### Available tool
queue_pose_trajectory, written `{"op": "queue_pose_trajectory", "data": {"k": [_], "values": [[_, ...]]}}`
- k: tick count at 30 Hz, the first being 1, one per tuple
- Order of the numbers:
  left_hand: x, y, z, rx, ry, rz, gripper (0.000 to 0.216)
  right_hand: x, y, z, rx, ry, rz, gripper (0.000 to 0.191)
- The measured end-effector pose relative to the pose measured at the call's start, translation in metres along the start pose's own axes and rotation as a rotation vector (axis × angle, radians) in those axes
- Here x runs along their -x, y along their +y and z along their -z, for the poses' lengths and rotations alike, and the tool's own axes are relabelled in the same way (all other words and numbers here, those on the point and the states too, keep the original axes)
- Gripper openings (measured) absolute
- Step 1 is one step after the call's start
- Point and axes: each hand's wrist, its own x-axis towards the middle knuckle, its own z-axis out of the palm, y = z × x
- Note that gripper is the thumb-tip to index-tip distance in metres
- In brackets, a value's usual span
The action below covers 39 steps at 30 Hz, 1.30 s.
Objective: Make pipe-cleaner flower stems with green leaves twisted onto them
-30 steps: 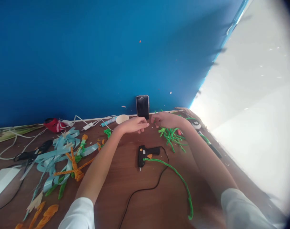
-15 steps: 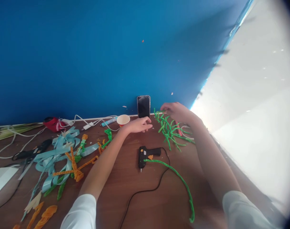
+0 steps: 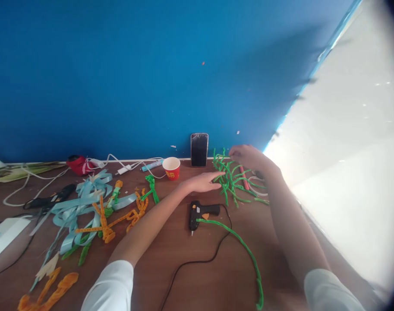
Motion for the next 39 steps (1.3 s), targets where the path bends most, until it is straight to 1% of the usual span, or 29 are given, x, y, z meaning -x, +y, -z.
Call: {"op": "queue_pose_trajectory", "data": {"k": [2, 4, 8, 10, 15, 17, 18, 19, 21, 23, 25, 28, 30, 33, 35, 37, 39], "values": [[-0.002, -0.002, -0.004, -0.017, -0.013, -0.015, 0.058, -0.003, 0.001, -0.006, 0.076, -0.124, -0.073, 0.024], [-0.004, -0.006, -0.006, -0.017, -0.015, -0.005, 0.054, -0.004, -0.001, -0.010, 0.130, -0.217, -0.120, 0.025], [-0.006, -0.011, -0.007, -0.025, -0.028, 0.023, 0.053, -0.002, -0.010, -0.014, 0.126, -0.335, -0.083, 0.022], [-0.006, -0.010, -0.006, -0.048, -0.034, 0.028, 0.053, -0.003, -0.013, -0.017, 0.113, -0.343, -0.062, 0.023], [-0.003, -0.003, -0.003, -0.105, -0.087, 0.009, 0.059, -0.008, -0.027, -0.026, 0.097, -0.214, 0.000, 0.024], [-0.002, -0.002, -0.005, -0.117, -0.098, -0.024, 0.062, -0.008, -0.036, -0.032, 0.133, -0.234, 0.014, 0.024], [-0.003, -0.001, -0.007, -0.130, -0.105, -0.047, 0.063, -0.008, -0.040, -0.035, 0.164, -0.277, 0.005, 0.025], [-0.003, -0.002, -0.009, -0.151, -0.117, -0.071, 0.064, -0.007, -0.044, -0.039, 0.215, -0.320, -0.038, 0.026], [-0.005, -0.004, -0.015, -0.215, -0.147, -0.104, 0.063, -0.005, -0.050, -0.046, 0.256, -0.356, -0.083, 0.031], [-0.006, -0.007, -0.020, -0.277, -0.141, -0.089, 0.060, -0.005, -0.051, -0.051, 0.269, -0.365, -0.095, 0.037], [-0.007, -0.010, -0.024, -0.304, -0.122, -0.084, 0.058, -0.005, -0.049, -0.052, 0.267, -0.349, -0.091, 0.039], [-0.008, -0.013, -0.025, -0.304, -0.113, -0.099, 0.057, -0.006, -0.042, -0.044, 0.257, -0.276, -0.081, 0.042], [-0.008, -0.015, -0.024, -0.293, -0.115, -0.102, 0.056, -0.005, -0.038, -0.036, 0.239, -0.202, -0.078, 0.041], [-0.008, -0.017, -0.024, -0.280, -0.114, -0.094, 0.054, -0.002, -0.031, -0.020, 0.170, -0.033, -0.071, 0.034], [-0.007, -0.017, -0.024, -0.270, -0.123, -0.090, 0.054, 0.002, -0.027, -0.009, 0.111, 0.007, -0.065, 0.032], [-0.006, -0.014, -0.021, -0.238, -0.127, -0.093, 0.059, 0.007, -0.025, 0.000, 0.072, 0.064, -0.103, 0.030], [-0.003, -0.007, -0.015, -0.172, -0.087, -0.104, 0.065, 0.011, -0.025, 0.008, 0.021, 0.126, -0.086, 0.028]]}}
